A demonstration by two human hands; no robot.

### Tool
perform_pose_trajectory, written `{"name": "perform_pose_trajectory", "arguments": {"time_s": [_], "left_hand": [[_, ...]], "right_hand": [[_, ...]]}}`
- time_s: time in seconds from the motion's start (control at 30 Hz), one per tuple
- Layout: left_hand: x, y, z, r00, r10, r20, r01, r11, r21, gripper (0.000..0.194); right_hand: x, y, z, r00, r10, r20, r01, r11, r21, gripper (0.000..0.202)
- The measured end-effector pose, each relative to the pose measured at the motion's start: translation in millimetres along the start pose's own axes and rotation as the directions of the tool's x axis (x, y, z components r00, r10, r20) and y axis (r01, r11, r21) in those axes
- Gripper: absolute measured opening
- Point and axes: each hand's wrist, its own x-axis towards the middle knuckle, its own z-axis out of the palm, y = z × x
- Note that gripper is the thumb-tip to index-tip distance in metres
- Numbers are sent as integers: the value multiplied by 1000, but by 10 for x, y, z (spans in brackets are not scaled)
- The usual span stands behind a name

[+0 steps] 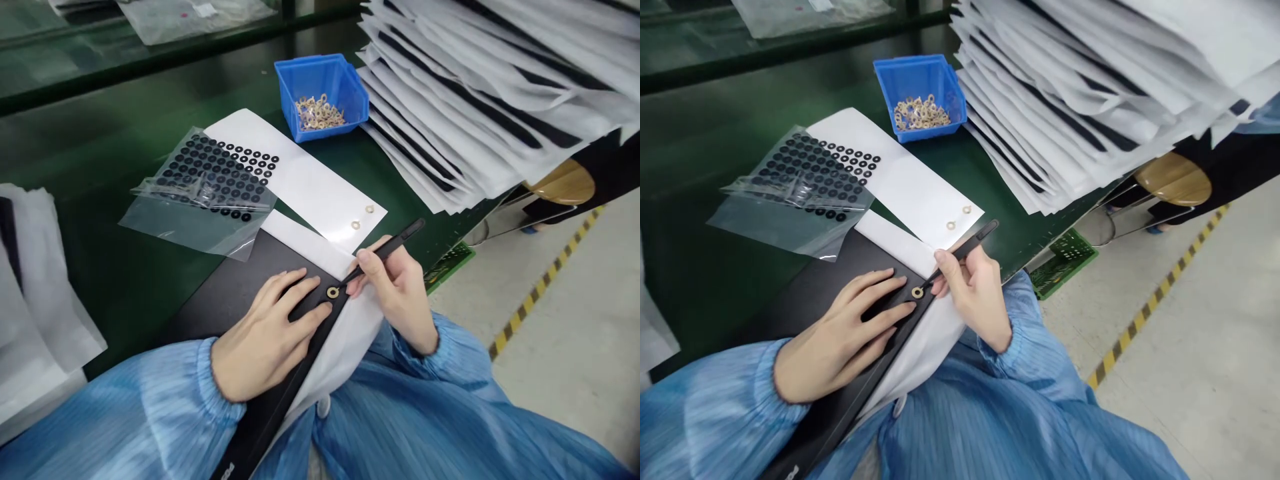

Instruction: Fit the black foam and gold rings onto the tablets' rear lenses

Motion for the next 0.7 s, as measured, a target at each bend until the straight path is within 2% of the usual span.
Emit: {"name": "perform_pose_trajectory", "arguments": {"time_s": [0.7], "left_hand": [[0,21,-16,1000,-18,18,18,1000,15,39]], "right_hand": [[6,-14,6,999,-40,9,41,997,-72,31]]}}
